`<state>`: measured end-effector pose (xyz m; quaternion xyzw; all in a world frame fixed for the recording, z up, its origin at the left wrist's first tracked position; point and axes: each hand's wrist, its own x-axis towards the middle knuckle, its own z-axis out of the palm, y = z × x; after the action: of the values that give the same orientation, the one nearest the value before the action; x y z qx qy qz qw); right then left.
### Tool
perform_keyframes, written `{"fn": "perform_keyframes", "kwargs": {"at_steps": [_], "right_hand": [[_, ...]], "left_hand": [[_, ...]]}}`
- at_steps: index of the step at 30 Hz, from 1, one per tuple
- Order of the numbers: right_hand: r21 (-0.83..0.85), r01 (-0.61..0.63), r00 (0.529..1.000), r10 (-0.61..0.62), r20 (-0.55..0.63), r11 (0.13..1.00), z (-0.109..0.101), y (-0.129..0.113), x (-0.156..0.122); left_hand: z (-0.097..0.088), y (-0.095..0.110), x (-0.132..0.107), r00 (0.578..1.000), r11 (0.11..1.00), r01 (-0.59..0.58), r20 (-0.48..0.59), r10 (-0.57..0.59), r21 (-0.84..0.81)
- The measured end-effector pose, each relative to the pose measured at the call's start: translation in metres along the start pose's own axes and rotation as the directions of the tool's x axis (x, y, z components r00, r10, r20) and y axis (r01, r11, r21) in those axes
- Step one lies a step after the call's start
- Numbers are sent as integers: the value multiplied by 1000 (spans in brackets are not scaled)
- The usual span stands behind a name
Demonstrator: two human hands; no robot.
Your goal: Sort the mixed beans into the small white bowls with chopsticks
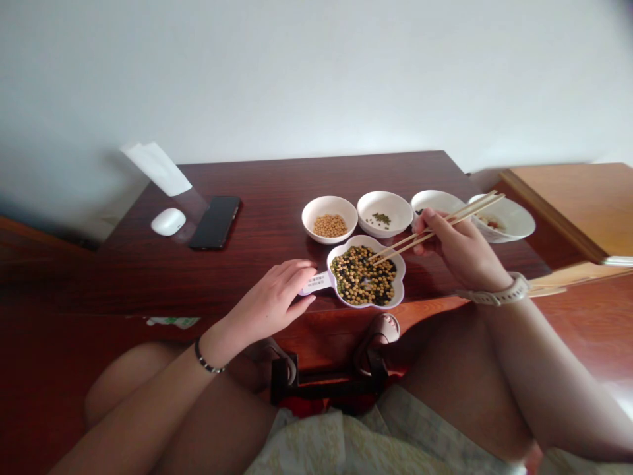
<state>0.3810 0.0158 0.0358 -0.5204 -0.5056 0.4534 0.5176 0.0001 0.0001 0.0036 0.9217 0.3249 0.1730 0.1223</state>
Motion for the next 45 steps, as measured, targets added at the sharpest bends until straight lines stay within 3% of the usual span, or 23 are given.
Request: {"fn": "perform_keyframes", "kwargs": {"at_steps": [22, 45], "right_hand": [[59, -15, 1000, 16, -15, 998, 15, -2, -5], [15, -23, 999, 23, 49, 1000, 15, -3, -6]], "left_hand": [[-3, 2, 1, 1000, 1000, 13, 13, -13, -9], [-1, 2, 1, 1000, 1000, 14, -6, -14, -13]]}}
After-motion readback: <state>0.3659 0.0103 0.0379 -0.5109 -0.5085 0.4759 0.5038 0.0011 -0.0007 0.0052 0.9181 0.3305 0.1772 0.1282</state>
